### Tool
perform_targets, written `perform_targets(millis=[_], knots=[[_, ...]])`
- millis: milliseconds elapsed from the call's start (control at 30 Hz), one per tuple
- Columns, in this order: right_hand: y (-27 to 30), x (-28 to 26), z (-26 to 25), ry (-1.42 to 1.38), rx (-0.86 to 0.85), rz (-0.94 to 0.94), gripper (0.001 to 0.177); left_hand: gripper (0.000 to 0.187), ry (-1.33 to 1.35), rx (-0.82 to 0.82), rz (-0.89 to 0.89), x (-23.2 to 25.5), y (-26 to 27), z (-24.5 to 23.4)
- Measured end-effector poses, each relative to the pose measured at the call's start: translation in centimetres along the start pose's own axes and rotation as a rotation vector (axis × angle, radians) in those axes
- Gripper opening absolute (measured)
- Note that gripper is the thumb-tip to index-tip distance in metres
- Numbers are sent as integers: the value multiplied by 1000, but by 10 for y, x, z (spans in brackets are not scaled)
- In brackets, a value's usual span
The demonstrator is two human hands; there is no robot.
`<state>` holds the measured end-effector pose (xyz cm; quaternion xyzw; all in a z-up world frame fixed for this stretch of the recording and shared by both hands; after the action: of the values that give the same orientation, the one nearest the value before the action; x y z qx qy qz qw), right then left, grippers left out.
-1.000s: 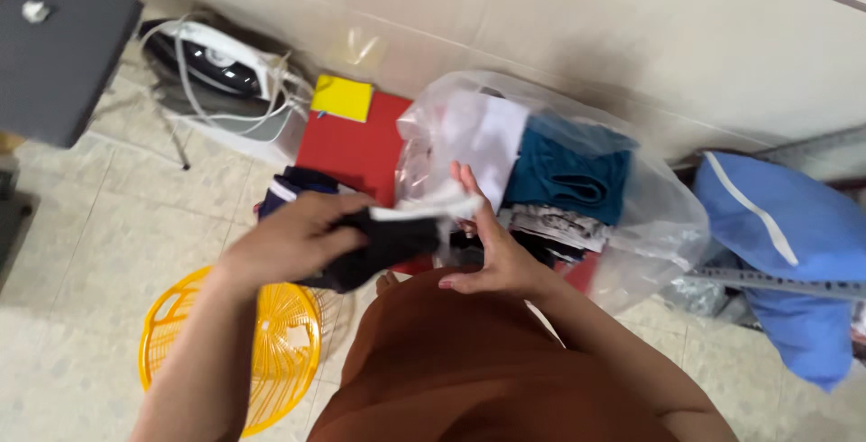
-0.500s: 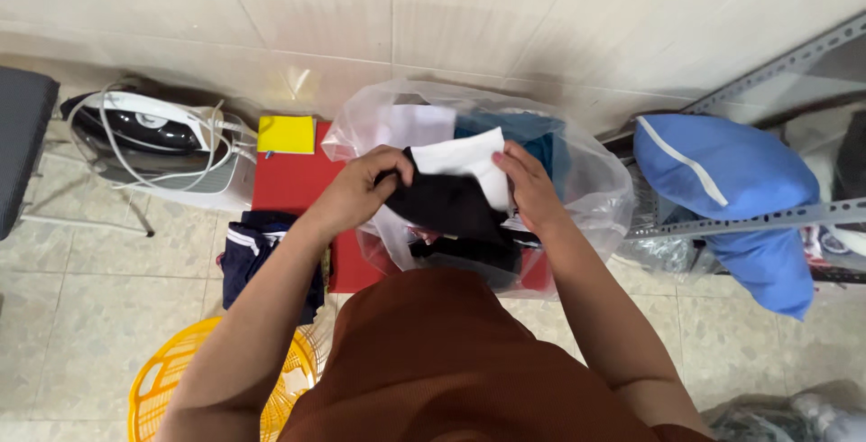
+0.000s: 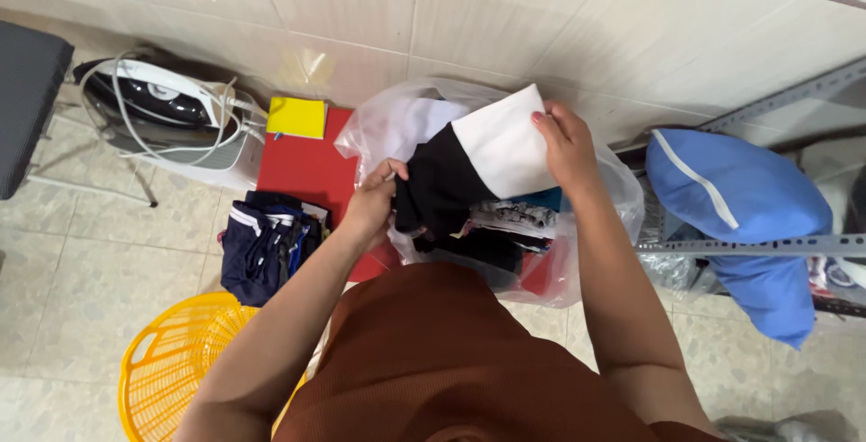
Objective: The person places folded clothes one by one into a large clear plastic bag on a red table, then ties the bag closed. The person handles shirts and pants, stacking them briefly before transferring them into the bag.
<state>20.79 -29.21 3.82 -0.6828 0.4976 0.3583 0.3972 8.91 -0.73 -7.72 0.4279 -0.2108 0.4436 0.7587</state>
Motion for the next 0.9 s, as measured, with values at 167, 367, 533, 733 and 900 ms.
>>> perform_targets(millis=[167,367,533,733,900], knots=[[-51,45,63,271,-421,99,38,27,-24,235,-150,-19,15,-3],[-108,52,139,525,-460,-55,35,42,-332,437,222,-6,-4,-33],[-120,19,157,605,-344,-140,28,74,-955,582,499,13,2,-51],[-73,-34,170,568,-397,-615,28,100,-633,442,137,18,18,-52],[-54,-34,191,669,-682,-700,34,103,-534,404,233,45,25,-23]])
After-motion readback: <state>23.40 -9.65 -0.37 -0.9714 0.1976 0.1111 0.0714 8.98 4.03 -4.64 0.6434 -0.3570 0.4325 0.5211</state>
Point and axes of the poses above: each hand's wrist, its own y-axis away from the middle knuckle, its own z-axis out of the palm, x = y × z, the point moved 7 cm from there along -y, towards the middle knuckle, and after that the axes turned 7 degrees about -z, right-handed, at the moved point
